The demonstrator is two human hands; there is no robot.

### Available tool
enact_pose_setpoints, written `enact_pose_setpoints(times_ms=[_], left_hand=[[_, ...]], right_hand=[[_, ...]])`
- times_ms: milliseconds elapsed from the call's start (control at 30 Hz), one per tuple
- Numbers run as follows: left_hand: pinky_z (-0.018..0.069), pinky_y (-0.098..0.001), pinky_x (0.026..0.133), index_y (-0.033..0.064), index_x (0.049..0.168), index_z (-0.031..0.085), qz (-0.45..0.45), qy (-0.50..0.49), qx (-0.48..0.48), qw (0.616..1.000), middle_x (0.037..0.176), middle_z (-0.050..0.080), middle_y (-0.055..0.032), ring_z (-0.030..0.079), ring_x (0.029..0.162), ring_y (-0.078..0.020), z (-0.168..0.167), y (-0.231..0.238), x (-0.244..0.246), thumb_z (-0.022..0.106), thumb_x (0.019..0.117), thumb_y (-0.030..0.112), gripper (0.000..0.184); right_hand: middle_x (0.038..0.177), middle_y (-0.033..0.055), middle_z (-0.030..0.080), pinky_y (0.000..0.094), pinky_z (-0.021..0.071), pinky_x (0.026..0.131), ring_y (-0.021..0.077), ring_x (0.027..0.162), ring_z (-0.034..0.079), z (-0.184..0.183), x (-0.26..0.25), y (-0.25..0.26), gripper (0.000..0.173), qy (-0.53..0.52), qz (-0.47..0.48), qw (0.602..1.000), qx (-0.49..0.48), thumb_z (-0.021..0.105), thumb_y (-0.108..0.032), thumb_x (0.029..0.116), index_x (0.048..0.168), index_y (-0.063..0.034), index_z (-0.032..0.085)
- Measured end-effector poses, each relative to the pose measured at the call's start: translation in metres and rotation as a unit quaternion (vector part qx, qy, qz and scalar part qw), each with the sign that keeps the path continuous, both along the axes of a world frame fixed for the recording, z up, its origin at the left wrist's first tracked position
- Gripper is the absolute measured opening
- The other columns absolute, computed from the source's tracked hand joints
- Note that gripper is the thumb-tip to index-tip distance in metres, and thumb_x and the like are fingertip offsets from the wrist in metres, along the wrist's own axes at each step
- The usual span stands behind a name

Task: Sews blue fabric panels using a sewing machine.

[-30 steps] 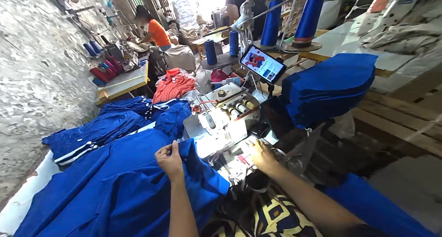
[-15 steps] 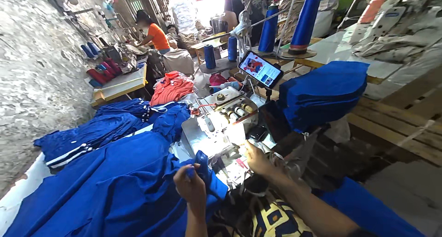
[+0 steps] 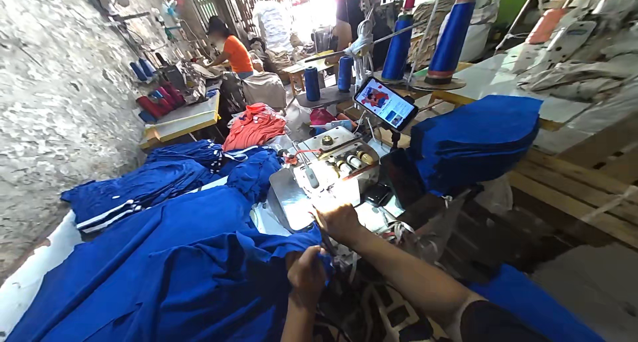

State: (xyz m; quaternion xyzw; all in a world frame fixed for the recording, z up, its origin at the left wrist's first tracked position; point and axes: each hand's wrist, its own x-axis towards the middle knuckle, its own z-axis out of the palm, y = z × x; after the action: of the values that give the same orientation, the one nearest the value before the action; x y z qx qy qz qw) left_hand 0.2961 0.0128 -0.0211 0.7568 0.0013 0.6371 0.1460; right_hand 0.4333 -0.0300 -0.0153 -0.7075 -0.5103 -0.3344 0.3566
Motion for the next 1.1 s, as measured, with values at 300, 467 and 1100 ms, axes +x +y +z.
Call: enact_pose_setpoints(times_ms=[300,467,1100], left_hand=[[0.0553,-0.015,0.085,0.0039,0.107,0.061,-0.071,0.043,-0.109,0.991,0.093,0.07,-0.0008,0.067,0.089,0.0037,0.015,0.002,-0.01,0.056,0.1041,0.016,0.013],[0.0572,-0.0141,0.074,-0.0002,0.102,0.067,-0.104,0.054,-0.15,0.982,0.089,0.071,0.001,0.067,0.08,0.0044,0.038,-0.005,-0.008,0.063,0.0986,0.011,0.012],[0.0549,-0.0545,0.089,-0.0103,0.116,0.066,0.187,0.381,-0.254,0.869,0.119,0.065,-0.0291,0.067,0.106,-0.0428,0.046,0.046,0.075,0.064,0.0949,0.007,0.027]], right_hand=[[0.087,-0.0125,0.058,0.0128,0.045,0.068,-0.0094,0.074,0.052,0.018,-0.018,-0.054,0.057,0.567,0.363,0.739,0.025,0.074,-0.046,0.0856,0.115,-0.0007,0.056],[0.085,-0.0054,0.069,0.0132,0.0517,0.076,-0.0088,0.078,0.061,0.015,-0.033,-0.066,0.01,0.543,0.352,0.763,-0.011,0.07,-0.001,0.0891,0.098,0.003,0.07],[0.081,-0.0031,0.066,0.0172,0.0363,0.043,-0.0018,0.045,0.039,0.221,0.131,-0.021,0.016,0.431,0.18,0.859,0.208,0.055,-0.011,0.1033,0.11,-0.0018,0.067]])
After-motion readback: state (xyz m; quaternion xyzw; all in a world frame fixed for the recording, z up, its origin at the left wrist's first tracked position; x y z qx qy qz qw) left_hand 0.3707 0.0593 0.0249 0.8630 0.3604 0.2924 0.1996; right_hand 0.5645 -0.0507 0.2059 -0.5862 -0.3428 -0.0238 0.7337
